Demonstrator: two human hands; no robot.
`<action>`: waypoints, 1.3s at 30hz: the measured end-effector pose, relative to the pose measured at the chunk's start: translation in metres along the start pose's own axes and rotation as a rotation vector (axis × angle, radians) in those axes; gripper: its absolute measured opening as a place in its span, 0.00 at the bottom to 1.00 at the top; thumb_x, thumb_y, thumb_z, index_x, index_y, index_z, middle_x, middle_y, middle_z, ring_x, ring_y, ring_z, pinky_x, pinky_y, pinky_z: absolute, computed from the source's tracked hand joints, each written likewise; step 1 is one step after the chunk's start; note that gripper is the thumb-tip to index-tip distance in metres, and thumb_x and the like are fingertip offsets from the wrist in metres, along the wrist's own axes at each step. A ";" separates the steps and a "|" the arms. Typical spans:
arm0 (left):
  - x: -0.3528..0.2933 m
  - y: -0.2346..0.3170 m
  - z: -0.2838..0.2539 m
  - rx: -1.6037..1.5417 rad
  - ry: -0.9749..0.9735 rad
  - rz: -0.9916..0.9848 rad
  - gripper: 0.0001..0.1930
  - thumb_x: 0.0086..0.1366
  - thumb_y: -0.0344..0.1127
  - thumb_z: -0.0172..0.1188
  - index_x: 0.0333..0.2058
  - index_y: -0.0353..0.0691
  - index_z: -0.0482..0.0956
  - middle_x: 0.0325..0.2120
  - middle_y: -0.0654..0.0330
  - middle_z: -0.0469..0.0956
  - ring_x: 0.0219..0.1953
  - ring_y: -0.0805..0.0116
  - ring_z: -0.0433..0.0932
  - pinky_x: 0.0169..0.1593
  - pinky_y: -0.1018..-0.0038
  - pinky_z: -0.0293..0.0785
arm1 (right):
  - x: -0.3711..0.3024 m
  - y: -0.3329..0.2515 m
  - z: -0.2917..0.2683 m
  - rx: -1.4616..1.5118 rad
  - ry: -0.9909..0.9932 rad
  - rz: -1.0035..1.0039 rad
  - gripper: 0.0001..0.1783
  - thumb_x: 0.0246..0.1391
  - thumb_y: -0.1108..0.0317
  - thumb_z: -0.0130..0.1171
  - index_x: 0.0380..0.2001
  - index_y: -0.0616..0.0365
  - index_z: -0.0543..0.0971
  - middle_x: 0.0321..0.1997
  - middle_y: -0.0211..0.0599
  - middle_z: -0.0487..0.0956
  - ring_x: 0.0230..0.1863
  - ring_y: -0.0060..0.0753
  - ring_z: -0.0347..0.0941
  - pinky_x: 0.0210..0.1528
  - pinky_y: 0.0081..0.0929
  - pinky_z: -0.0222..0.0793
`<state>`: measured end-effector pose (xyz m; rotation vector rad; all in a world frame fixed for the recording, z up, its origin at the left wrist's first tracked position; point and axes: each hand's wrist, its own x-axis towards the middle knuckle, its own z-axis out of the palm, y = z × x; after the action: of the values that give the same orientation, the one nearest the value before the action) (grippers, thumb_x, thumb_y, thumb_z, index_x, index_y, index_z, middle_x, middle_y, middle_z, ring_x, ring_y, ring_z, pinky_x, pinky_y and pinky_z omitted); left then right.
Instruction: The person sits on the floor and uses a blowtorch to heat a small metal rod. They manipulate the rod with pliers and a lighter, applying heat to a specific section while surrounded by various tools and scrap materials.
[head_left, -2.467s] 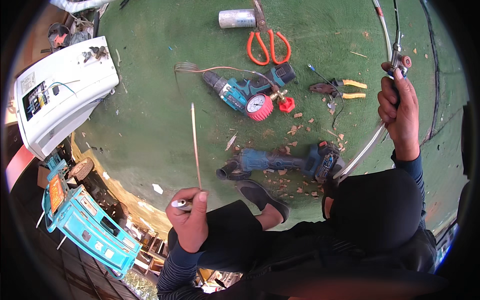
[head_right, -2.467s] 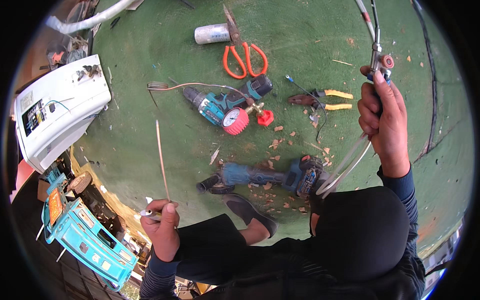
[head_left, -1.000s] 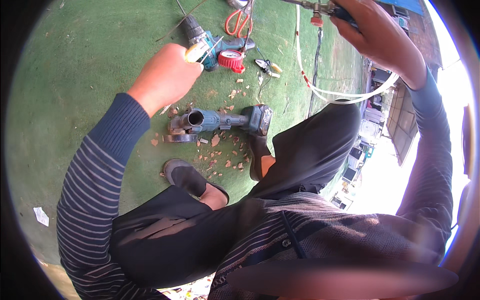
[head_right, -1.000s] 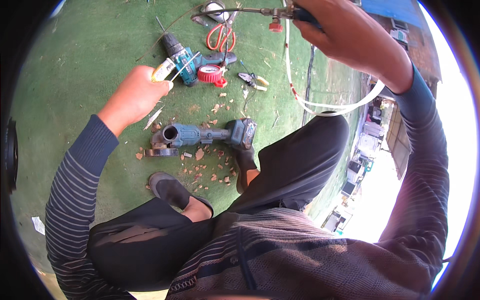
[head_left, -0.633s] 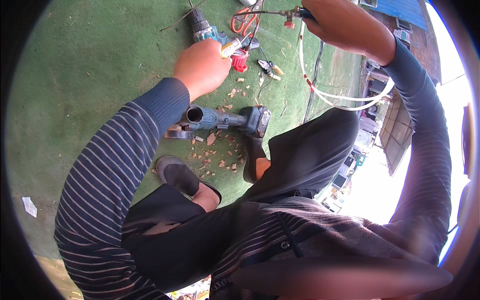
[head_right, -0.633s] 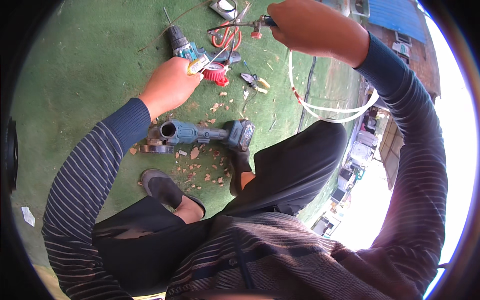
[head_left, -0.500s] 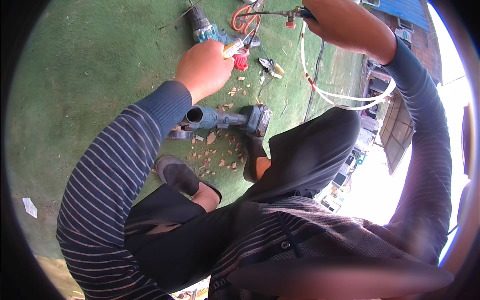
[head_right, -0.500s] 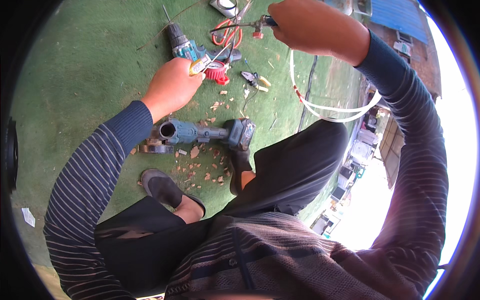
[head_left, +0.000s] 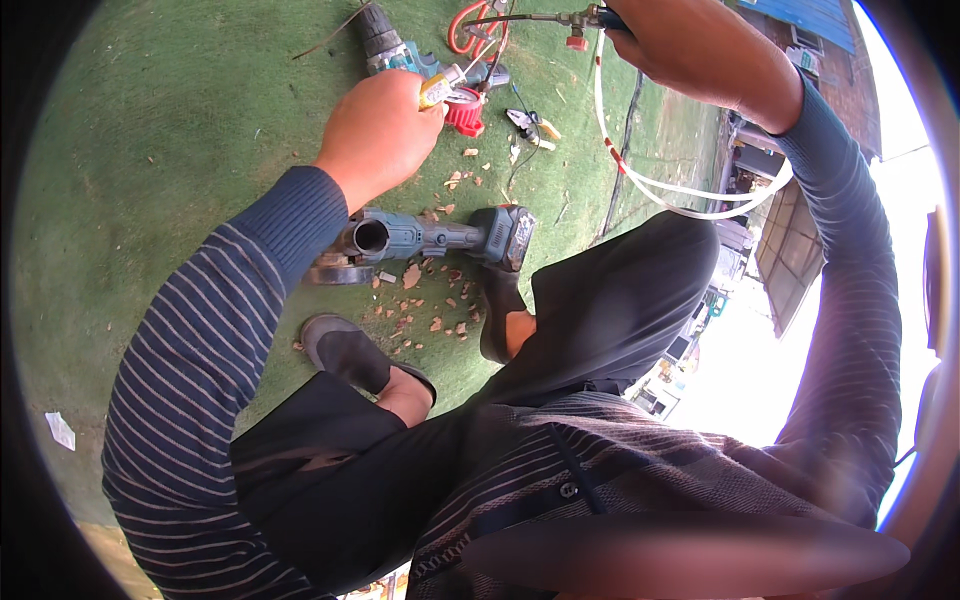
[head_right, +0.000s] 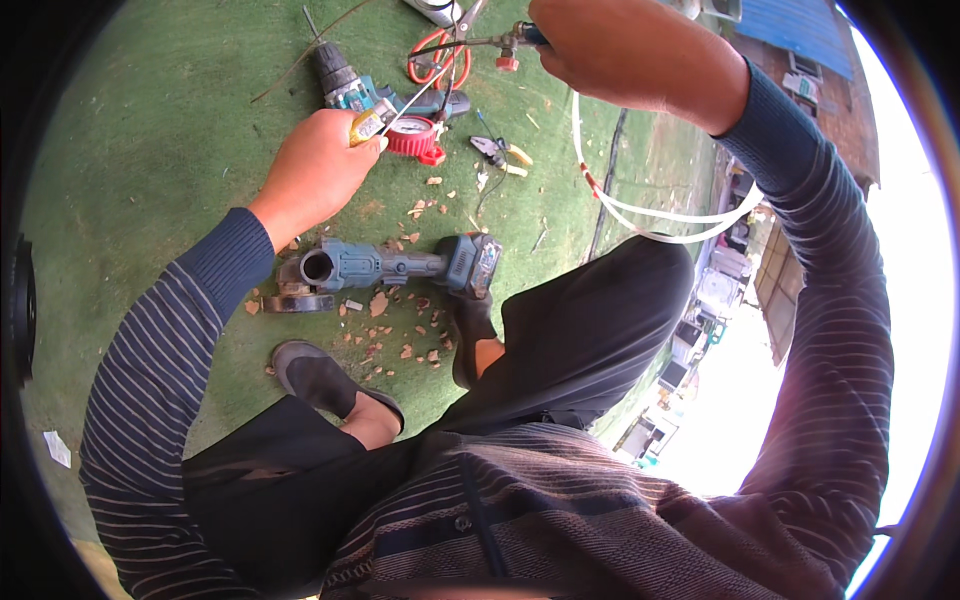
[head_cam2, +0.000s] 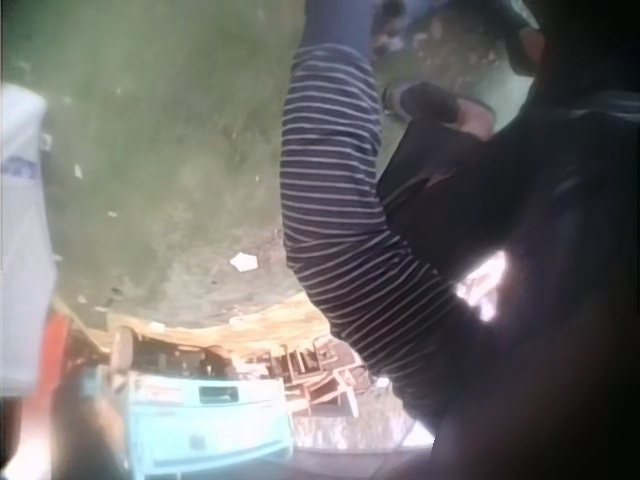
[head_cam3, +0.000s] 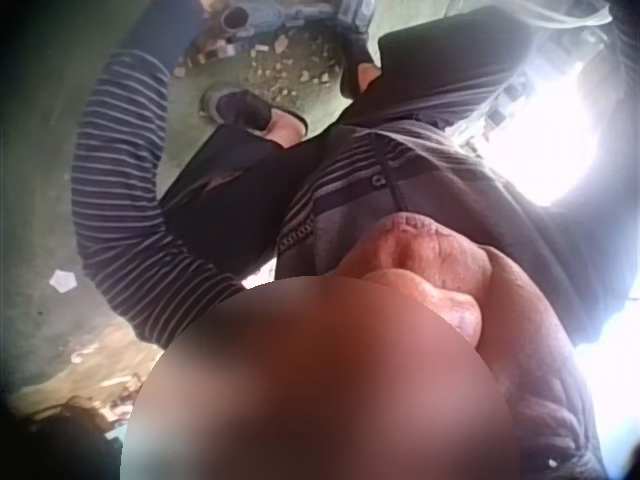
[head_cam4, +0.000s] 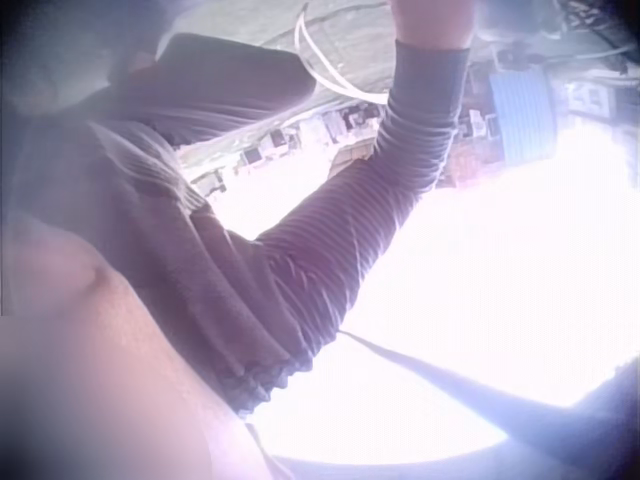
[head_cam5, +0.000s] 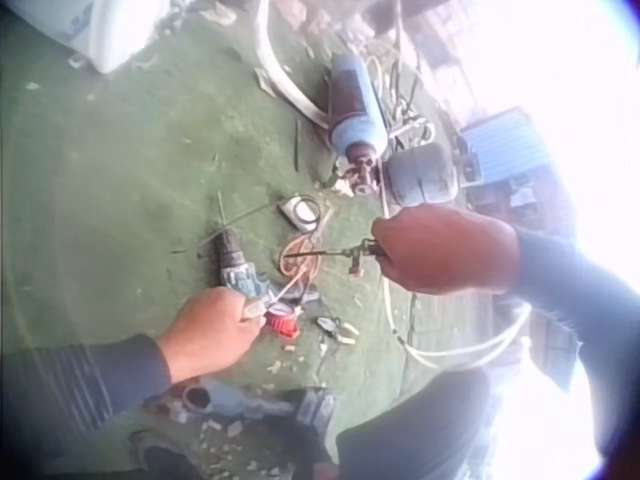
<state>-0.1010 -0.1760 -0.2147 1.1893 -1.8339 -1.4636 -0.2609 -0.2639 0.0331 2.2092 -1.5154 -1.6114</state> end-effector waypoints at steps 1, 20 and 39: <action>0.000 0.000 0.001 0.007 0.007 0.004 0.18 0.66 0.42 0.62 0.31 0.28 0.78 0.24 0.41 0.78 0.30 0.40 0.79 0.36 0.51 0.72 | 0.000 0.000 0.000 0.000 0.004 -0.001 0.16 0.65 0.62 0.52 0.34 0.65 0.79 0.32 0.55 0.82 0.37 0.59 0.80 0.46 0.51 0.76; 0.000 0.006 0.005 0.031 -0.007 -0.022 0.16 0.65 0.41 0.61 0.32 0.30 0.80 0.26 0.41 0.79 0.32 0.38 0.79 0.37 0.50 0.73 | -0.008 0.000 0.000 0.028 0.011 -0.031 0.15 0.66 0.63 0.53 0.35 0.65 0.80 0.31 0.53 0.82 0.36 0.57 0.81 0.45 0.49 0.77; 0.005 0.006 0.007 0.053 -0.032 -0.014 0.16 0.64 0.42 0.61 0.31 0.31 0.79 0.28 0.41 0.80 0.35 0.38 0.80 0.40 0.48 0.75 | -0.003 -0.005 -0.003 0.058 -0.093 0.091 0.15 0.68 0.64 0.50 0.37 0.66 0.80 0.34 0.52 0.83 0.38 0.52 0.81 0.48 0.46 0.78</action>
<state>-0.1111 -0.1763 -0.2116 1.2126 -1.8999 -1.4578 -0.2552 -0.2606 0.0335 2.0864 -1.6809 -1.6853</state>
